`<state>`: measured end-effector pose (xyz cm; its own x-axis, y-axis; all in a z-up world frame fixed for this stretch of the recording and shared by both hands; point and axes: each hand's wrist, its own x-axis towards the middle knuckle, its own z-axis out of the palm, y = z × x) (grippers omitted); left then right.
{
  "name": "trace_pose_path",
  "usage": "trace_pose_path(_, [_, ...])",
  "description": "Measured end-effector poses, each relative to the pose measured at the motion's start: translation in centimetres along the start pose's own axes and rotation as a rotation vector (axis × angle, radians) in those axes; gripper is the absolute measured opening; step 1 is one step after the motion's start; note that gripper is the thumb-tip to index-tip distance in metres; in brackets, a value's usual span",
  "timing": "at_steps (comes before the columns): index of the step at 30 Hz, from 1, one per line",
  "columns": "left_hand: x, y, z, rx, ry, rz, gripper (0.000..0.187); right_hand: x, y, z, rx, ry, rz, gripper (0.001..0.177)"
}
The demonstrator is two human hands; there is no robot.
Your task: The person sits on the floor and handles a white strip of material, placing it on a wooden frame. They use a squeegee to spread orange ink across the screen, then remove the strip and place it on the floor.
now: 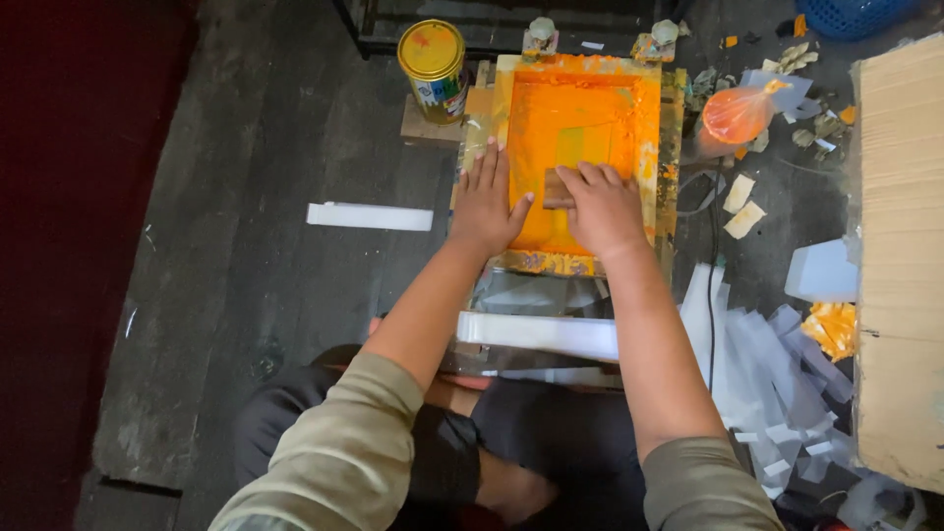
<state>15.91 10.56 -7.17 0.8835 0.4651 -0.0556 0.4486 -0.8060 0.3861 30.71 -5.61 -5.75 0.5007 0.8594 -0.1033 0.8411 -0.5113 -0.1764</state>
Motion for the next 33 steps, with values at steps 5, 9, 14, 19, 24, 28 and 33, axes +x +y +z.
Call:
trace_pose_path(5, [0.1,-0.2,0.3,0.038,0.012,-0.014,0.083,0.0,0.1,-0.1,0.023,-0.023,-0.003,0.062])
trace_pose_path(9, [-0.1,-0.1,0.3,0.015,0.058,-0.041,0.087,-0.2,-0.1,-0.5,0.048,-0.044,-0.009,0.061])
trace_pose_path(14, [-0.1,0.3,0.1,0.049,0.045,-0.061,0.088,-0.6,-0.9,-1.8,0.066,-0.078,0.018,0.060])
trace_pose_path(19, [-0.3,0.8,-0.6,0.067,0.036,-0.079,0.085,-0.5,-1.0,-1.9,0.065,-0.082,0.019,0.059])
trace_pose_path(24, [-0.5,1.0,-0.8,0.056,0.039,-0.071,0.085,-0.6,-1.1,-2.3,0.081,-0.105,0.022,0.060])
trace_pose_path(28, [-0.4,1.1,-0.9,0.083,0.017,-0.079,0.086,-0.5,-1.2,-2.4,0.083,-0.099,0.022,0.060])
trace_pose_path(33, [-0.3,0.8,-0.3,0.054,0.047,-0.058,0.086,-0.6,-1.1,-2.3,0.077,-0.093,0.009,0.061])
